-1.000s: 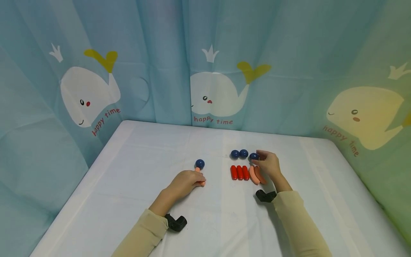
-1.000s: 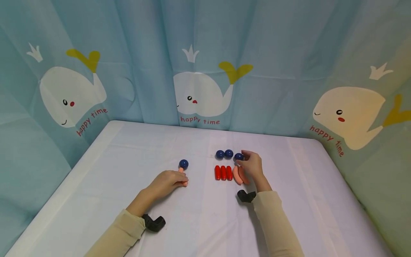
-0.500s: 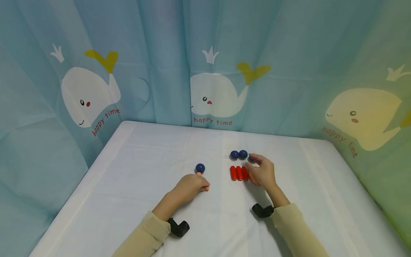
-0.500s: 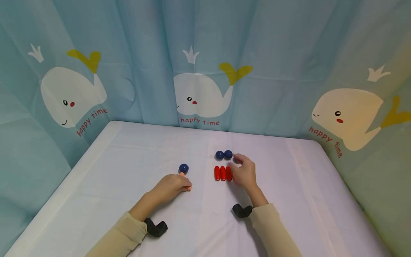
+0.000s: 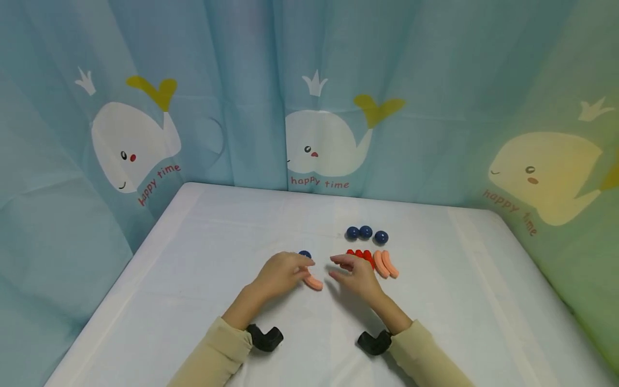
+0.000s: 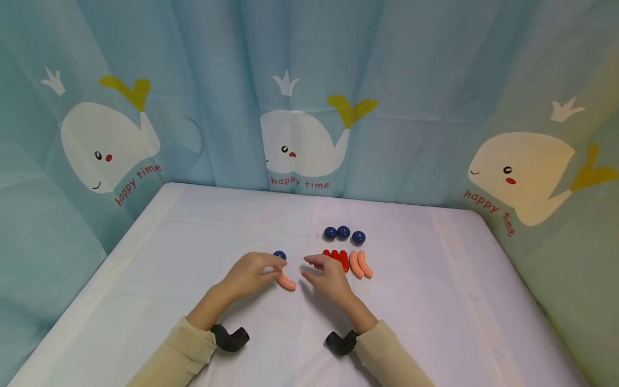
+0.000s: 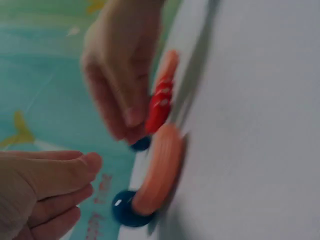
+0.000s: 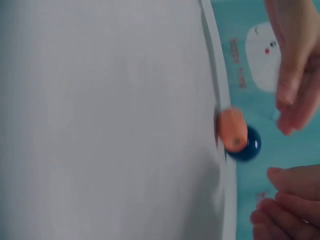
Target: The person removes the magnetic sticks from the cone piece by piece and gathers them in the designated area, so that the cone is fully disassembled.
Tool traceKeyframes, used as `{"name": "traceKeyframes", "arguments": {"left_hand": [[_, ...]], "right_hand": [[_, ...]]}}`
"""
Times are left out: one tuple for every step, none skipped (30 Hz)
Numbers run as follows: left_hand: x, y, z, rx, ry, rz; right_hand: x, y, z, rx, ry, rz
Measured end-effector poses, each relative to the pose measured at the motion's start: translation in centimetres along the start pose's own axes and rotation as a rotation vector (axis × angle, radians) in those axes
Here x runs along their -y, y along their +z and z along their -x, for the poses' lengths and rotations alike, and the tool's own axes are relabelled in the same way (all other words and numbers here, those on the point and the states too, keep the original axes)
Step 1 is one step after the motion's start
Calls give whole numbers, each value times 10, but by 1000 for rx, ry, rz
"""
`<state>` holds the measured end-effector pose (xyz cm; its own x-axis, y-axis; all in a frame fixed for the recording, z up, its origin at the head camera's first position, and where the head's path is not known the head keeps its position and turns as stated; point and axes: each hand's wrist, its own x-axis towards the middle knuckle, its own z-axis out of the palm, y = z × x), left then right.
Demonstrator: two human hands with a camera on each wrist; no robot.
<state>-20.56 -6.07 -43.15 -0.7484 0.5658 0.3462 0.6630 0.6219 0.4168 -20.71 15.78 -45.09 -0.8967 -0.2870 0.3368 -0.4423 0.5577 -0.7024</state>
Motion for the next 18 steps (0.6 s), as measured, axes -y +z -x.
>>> {"name": "traceKeyframes", "arguments": {"left_hand": [[3, -5, 0, -21, -62, 33], [6, -8, 0, -46, -118, 70], [9, -9, 0, -69, -169, 107], [13, -9, -1, -84, -206, 127], [16, -7, -2, -95, -240, 157], [19, -4, -3, -97, -270, 183], [22, -1, -5, -96, -291, 201], [25, 3, -6, -93, -307, 223], [27, 6, -8, -89, -313, 233], [30, 9, -10, -86, -321, 246], [31, 11, -12, -82, -333, 261], [33, 13, -14, -78, -335, 271], [34, 14, -15, -74, -329, 280], [34, 14, -16, -67, -328, 292], [35, 14, -17, -58, -325, 301], [35, 15, -18, -44, -323, 311], [35, 15, -19, -31, -315, 312], [36, 15, -19, -19, -305, 313]], "right_hand": [[2, 3, 0, 8, -21, 17], [5, 6, 0, 15, -45, 41], [8, 9, 0, 19, -74, 70], [10, 11, 1, 21, -106, 108], [13, 13, 1, 24, -139, 137], [15, 15, 1, 29, -166, 159], [18, 17, 1, 34, -191, 179], [20, 20, 1, 38, -217, 203], [21, 22, 1, 47, -238, 228], [23, 25, 1, 57, -250, 245], [23, 27, 1, 73, -257, 260], [24, 29, 1, 89, -258, 273], [25, 31, 1, 105, -256, 281], [25, 33, 1, 115, -253, 291], [26, 34, 1, 123, -246, 296], [26, 35, 1, 127, -239, 299], [26, 36, 1, 130, -234, 303], [26, 37, 1, 125, -231, 306]]}}
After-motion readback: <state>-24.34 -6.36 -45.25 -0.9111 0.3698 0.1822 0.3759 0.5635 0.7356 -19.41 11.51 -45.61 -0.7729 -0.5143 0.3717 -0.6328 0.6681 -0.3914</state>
